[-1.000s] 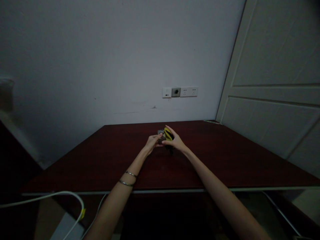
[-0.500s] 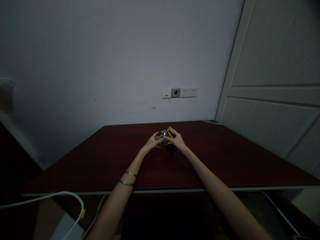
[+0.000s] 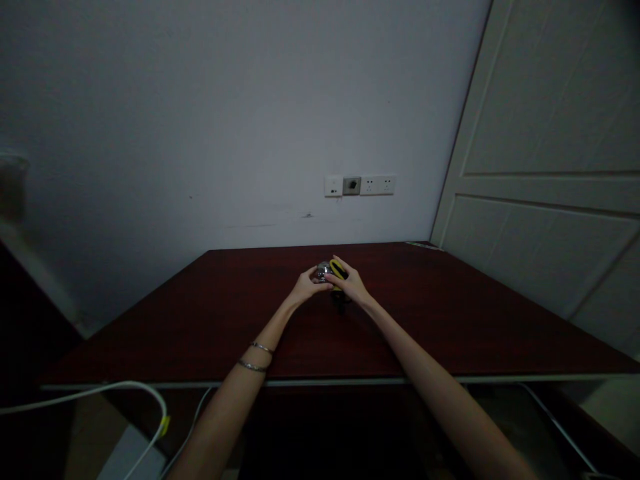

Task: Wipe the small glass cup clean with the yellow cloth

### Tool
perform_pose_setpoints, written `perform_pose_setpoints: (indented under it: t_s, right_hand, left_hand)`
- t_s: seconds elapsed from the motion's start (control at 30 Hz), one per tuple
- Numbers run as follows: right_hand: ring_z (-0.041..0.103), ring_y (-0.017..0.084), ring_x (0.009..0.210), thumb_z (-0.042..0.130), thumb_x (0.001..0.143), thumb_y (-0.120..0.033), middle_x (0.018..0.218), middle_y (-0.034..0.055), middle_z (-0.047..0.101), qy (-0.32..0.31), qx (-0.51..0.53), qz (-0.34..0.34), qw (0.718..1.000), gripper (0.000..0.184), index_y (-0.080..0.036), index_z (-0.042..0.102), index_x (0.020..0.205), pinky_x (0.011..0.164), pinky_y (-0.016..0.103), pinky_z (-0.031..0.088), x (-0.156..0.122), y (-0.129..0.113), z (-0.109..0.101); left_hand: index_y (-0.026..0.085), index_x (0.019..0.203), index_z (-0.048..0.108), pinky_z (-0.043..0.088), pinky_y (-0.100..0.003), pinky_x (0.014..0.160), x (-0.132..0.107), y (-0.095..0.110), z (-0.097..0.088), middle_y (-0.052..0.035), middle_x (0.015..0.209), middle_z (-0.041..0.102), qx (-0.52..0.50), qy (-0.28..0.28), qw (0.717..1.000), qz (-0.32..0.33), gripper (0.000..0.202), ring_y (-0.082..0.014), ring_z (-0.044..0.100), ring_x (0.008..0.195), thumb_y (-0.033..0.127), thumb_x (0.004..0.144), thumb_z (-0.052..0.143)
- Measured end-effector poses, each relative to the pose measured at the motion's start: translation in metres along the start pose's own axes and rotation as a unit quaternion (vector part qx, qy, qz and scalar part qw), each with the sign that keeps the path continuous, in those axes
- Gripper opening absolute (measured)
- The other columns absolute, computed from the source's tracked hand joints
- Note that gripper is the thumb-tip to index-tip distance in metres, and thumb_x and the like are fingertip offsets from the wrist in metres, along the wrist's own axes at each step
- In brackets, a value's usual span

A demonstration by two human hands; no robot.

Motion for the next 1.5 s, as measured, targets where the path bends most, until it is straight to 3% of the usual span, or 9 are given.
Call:
perform_pose_setpoints:
  t_s: [0.27, 0.43, 0.63, 0.73, 0.97, 1.13, 1.27, 1.37, 1.5]
  right_hand:
    - [0.046, 0.020, 0.119, 0.045, 0.080, -0.053, 0.129, 0.0064, 0.049, 0.029, -0.018, -0.023, 0.999, 0.057, -0.019, 0.047, 0.126, 0.103, 0.037, 0.031, 0.003, 0.005, 0.002]
    - [0.043, 0.019, 0.122, 0.043, 0.083, -0.049, 0.132, 0.0061, 0.046, 0.046, -0.062, -0.083, 0.994, 0.053, -0.020, 0.046, 0.127, 0.105, 0.037, 0.030, -0.002, -0.008, 0.003]
    - [0.031, 0.019, 0.129, 0.048, 0.084, -0.037, 0.140, -0.0031, 0.033, -0.053, -0.166, -0.201, 0.964, 0.044, -0.029, 0.045, 0.127, 0.109, 0.037, 0.024, -0.016, -0.042, 0.012]
    - [0.034, 0.019, 0.128, 0.050, 0.082, -0.034, 0.139, -0.0025, 0.036, -0.069, -0.169, -0.203, 0.962, 0.042, -0.029, 0.048, 0.124, 0.108, 0.038, 0.025, -0.009, -0.044, 0.011]
    - [0.048, 0.020, 0.117, 0.049, 0.082, -0.039, 0.127, 0.0027, 0.051, 0.002, -0.102, -0.126, 0.987, 0.039, -0.024, 0.056, 0.117, 0.103, 0.038, 0.034, 0.017, -0.019, 0.002]
    - [0.033, 0.019, 0.128, 0.046, 0.084, -0.032, 0.136, 0.0007, 0.041, -0.085, -0.192, -0.220, 0.953, 0.040, -0.026, 0.049, 0.123, 0.107, 0.039, 0.027, 0.000, -0.041, 0.014]
    - [0.030, 0.019, 0.130, 0.048, 0.084, -0.031, 0.134, -0.0010, 0.043, -0.138, -0.242, -0.268, 0.922, 0.040, -0.027, 0.049, 0.124, 0.109, 0.041, 0.024, -0.011, -0.053, 0.021]
    - [0.036, 0.018, 0.127, 0.046, 0.084, -0.032, 0.131, 0.0002, 0.047, -0.090, -0.215, -0.261, 0.937, 0.038, -0.026, 0.051, 0.122, 0.108, 0.038, 0.027, -0.005, -0.049, 0.016]
    - [0.050, 0.018, 0.115, 0.045, 0.084, -0.037, 0.122, 0.0040, 0.056, 0.006, -0.119, -0.177, 0.977, 0.035, -0.023, 0.059, 0.114, 0.101, 0.036, 0.037, 0.012, -0.026, 0.005]
  left_hand:
    - [0.010, 0.114, 0.050, 0.048, -0.035, 0.083, 0.000, 0.002, -0.003, -0.0118, 0.105, 0.061, 0.041, 0.042, 0.998, 0.007, 0.073, -0.0191, 0.061, 0.089, 0.018, 0.047, 0.079]
    - [0.013, 0.118, 0.045, 0.048, -0.033, 0.082, -0.002, 0.010, 0.001, -0.0115, 0.110, 0.058, 0.055, 0.032, 0.997, 0.043, 0.075, -0.0197, 0.059, 0.093, 0.017, 0.050, 0.077]
    - [0.012, 0.121, 0.041, 0.048, -0.031, 0.082, -0.003, 0.013, 0.002, -0.0129, 0.114, 0.054, 0.081, 0.040, 0.995, 0.051, 0.078, -0.0213, 0.056, 0.098, 0.013, 0.050, 0.073]
    - [0.012, 0.124, 0.038, 0.047, -0.034, 0.085, -0.004, 0.013, 0.002, -0.0147, 0.120, 0.049, 0.093, 0.050, 0.993, 0.056, 0.082, -0.0237, 0.053, 0.103, 0.012, 0.049, 0.073]
    - [0.014, 0.123, 0.043, 0.035, -0.041, 0.099, -0.004, 0.010, 0.000, -0.0137, 0.122, 0.048, 0.157, 0.064, 0.982, 0.081, 0.088, -0.0278, 0.046, 0.113, 0.014, 0.043, 0.078]
    - [0.013, 0.124, 0.043, 0.043, -0.039, 0.089, 0.001, 0.003, -0.005, -0.0124, 0.114, 0.054, 0.129, 0.082, 0.987, 0.040, 0.088, -0.0248, 0.053, 0.100, 0.015, 0.043, 0.079]
    - [0.013, 0.123, 0.044, 0.047, -0.034, 0.081, 0.001, 0.004, -0.003, -0.0095, 0.106, 0.059, 0.116, 0.071, 0.990, 0.033, 0.082, -0.0201, 0.057, 0.087, 0.016, 0.048, 0.076]
    - [0.013, 0.124, 0.043, 0.046, -0.034, 0.083, -0.001, 0.007, -0.002, -0.0113, 0.110, 0.057, 0.125, 0.070, 0.989, 0.043, 0.086, -0.0211, 0.056, 0.091, 0.019, 0.046, 0.078]
    - [0.012, 0.126, 0.041, 0.042, -0.038, 0.089, -0.001, 0.008, 0.001, -0.0144, 0.118, 0.051, 0.179, 0.054, 0.981, 0.051, 0.094, -0.0248, 0.052, 0.102, 0.024, 0.042, 0.081]
Point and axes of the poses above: each hand's wrist, its own x-axis towards the middle knuckle, its own z-axis out of the palm, y = z × x, the point moved 6 cm from there along x, towards the middle knuckle
